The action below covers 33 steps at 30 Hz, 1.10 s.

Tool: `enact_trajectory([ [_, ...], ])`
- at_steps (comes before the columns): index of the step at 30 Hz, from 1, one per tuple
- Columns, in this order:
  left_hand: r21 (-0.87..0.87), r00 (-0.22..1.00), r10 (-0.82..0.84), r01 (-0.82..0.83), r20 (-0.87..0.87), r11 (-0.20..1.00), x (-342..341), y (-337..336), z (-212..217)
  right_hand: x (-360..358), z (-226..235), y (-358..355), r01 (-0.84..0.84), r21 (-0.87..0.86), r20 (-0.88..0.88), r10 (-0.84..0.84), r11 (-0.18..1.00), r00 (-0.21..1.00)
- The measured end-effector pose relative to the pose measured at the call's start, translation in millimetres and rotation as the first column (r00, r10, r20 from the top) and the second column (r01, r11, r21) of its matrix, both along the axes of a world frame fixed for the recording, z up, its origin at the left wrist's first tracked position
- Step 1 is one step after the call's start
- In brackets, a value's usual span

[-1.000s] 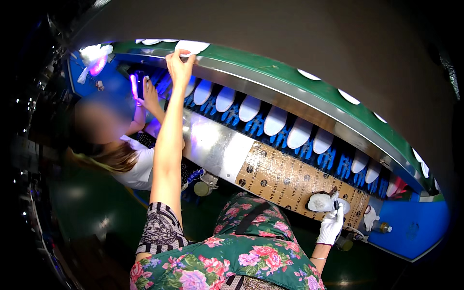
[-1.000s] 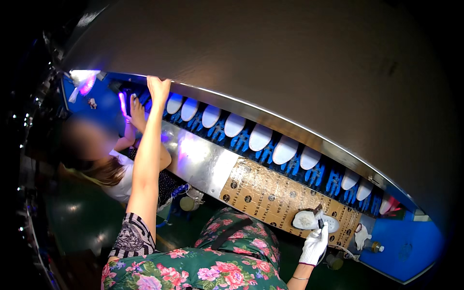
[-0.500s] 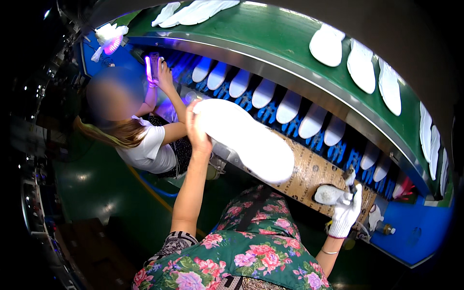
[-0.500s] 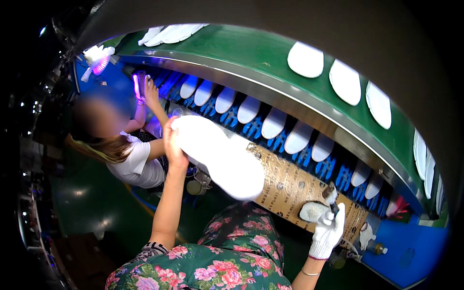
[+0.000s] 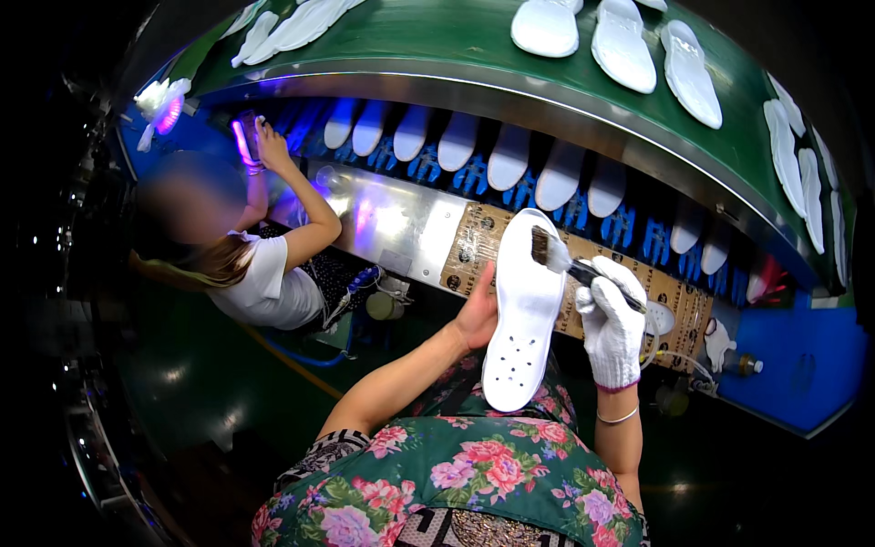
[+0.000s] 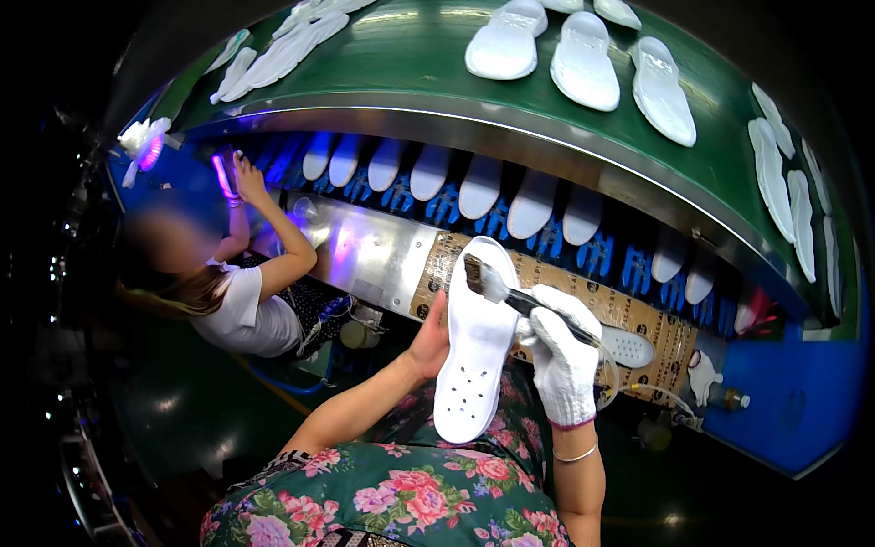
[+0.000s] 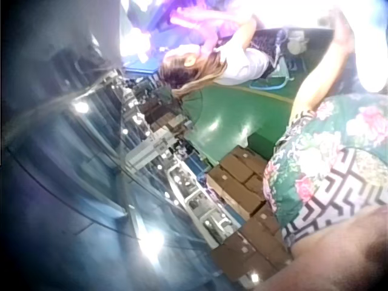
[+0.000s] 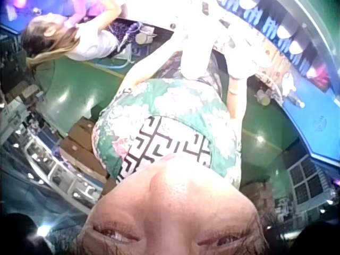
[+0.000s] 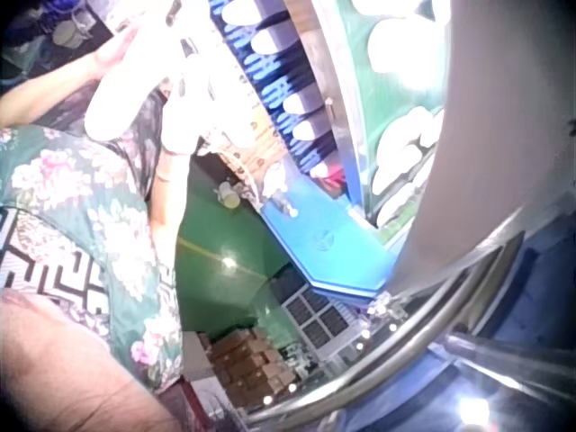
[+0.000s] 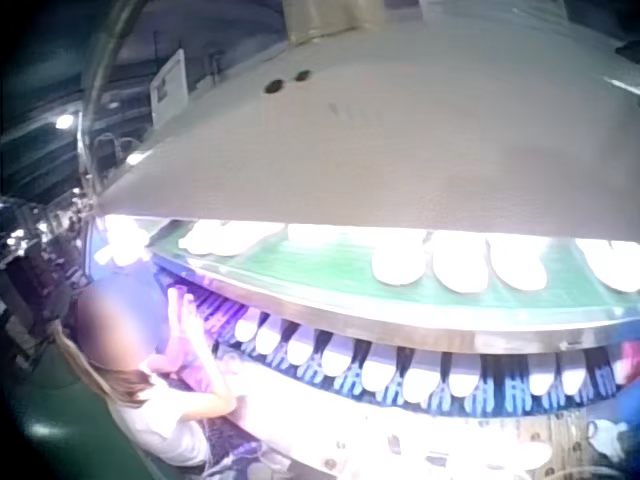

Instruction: The person applies glue to white shoe soles using a brush, places the soles onto a moving conveyor belt, and picks up assembled shoes from a lower rack to move them.

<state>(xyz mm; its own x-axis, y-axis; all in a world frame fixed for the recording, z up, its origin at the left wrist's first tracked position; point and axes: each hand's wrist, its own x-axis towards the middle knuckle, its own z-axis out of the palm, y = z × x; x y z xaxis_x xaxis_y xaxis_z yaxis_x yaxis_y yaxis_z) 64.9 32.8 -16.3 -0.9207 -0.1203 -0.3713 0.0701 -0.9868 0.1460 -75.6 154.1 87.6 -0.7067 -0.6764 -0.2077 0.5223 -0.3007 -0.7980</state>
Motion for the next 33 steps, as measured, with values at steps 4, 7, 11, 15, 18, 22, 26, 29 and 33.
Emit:
enact_trajectory([
  [4,-0.058,0.947,-0.205,0.197,-0.249,0.979,-5,14,19,4,6,1,0.006,0.082,-0.184,0.009,0.997,0.983],
  [7,-0.042,0.973,-0.081,0.074,-0.216,0.996,-21,16,30,3,19,3,-0.006,0.136,-0.325,0.051,0.991,0.944],
  [11,0.18,0.961,0.061,-0.011,-0.271,0.984,-36,18,56,-6,24,0,0.152,0.145,-0.78,0.019,0.978,0.625],
  [15,-0.134,0.987,0.111,-0.127,-0.119,0.983,-47,30,64,-15,37,-6,0.273,0.112,-0.951,0.024,0.955,0.308],
  [18,-0.306,0.989,0.107,-0.135,-0.107,0.942,-49,41,59,-20,36,-14,0.373,0.033,-0.998,0.009,0.927,0.065],
  [22,-0.452,1.0,-0.023,0.021,0.001,0.892,-43,47,39,-12,30,-11,0.348,0.072,-0.997,0.056,0.935,0.055],
  [26,-0.398,0.998,-0.014,-0.009,-0.054,0.917,-43,37,41,5,37,-7,0.208,0.185,-0.941,0.113,0.96,0.319],
  [29,-0.261,0.981,0.009,-0.061,-0.195,0.963,-38,33,31,-5,33,-7,0.233,0.171,-0.81,0.002,0.957,0.586],
  [33,-0.347,0.975,-0.016,-0.063,-0.221,0.936,-36,27,31,-11,25,-16,0.291,0.075,-0.985,0.025,0.954,0.172],
])
